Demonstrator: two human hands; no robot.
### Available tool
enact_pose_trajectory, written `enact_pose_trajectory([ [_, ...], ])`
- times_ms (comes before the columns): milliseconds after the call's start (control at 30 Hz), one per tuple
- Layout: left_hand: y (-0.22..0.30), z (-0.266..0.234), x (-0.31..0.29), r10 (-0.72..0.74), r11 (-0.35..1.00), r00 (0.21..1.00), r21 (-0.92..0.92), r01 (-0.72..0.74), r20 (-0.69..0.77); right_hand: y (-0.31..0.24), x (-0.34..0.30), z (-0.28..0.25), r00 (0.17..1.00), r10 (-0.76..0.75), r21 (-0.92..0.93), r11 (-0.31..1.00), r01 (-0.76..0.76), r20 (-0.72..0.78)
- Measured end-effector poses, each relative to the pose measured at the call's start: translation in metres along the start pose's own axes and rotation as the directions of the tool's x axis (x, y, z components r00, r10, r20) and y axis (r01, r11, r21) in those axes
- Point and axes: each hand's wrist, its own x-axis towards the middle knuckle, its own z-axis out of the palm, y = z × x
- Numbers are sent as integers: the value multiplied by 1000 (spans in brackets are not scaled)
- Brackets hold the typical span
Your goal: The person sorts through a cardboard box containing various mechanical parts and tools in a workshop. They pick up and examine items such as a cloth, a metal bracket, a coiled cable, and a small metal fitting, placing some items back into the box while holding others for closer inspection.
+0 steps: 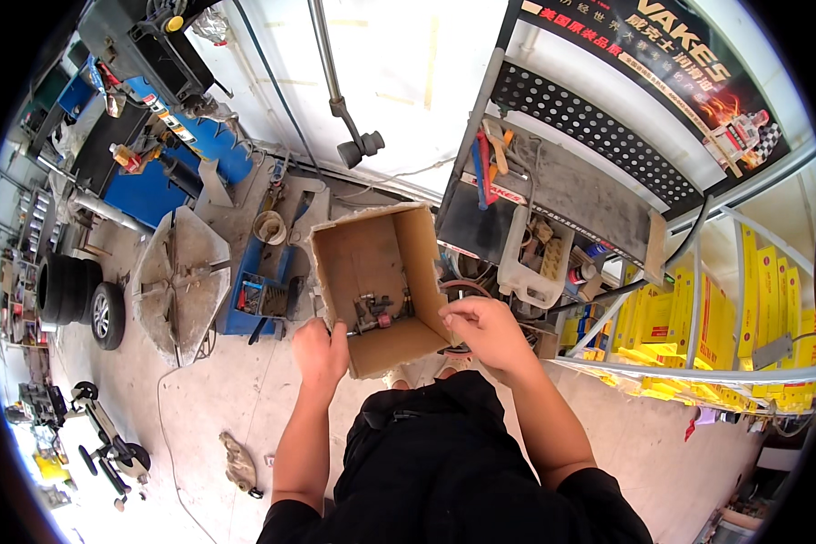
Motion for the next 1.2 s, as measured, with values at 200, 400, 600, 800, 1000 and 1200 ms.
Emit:
enact_pose_trajectory([
  [200,7,-2,-1,-14,1000,1000,24,14,10,12,-16,-9,997,-76,11,997,76,31],
  [400,16,0,0,-10,996,1000,86,10,0,13,-14,-3,955,-213,-42,973,226,209],
  [600,30,4,-6,-2,995,1000,96,5,-27,5,-5,5,902,-313,-165,914,372,298],
  [800,38,6,-10,2,994,999,106,2,-34,7,-6,3,839,-376,-257,832,492,393],
  [1000,51,11,-12,-22,994,1000,105,24,-20,16,25,17,919,-270,-432,820,376,287],
  [1200,60,27,-17,-22,991,1000,133,23,-5,31,108,63,979,76,-691,719,77,188],
])
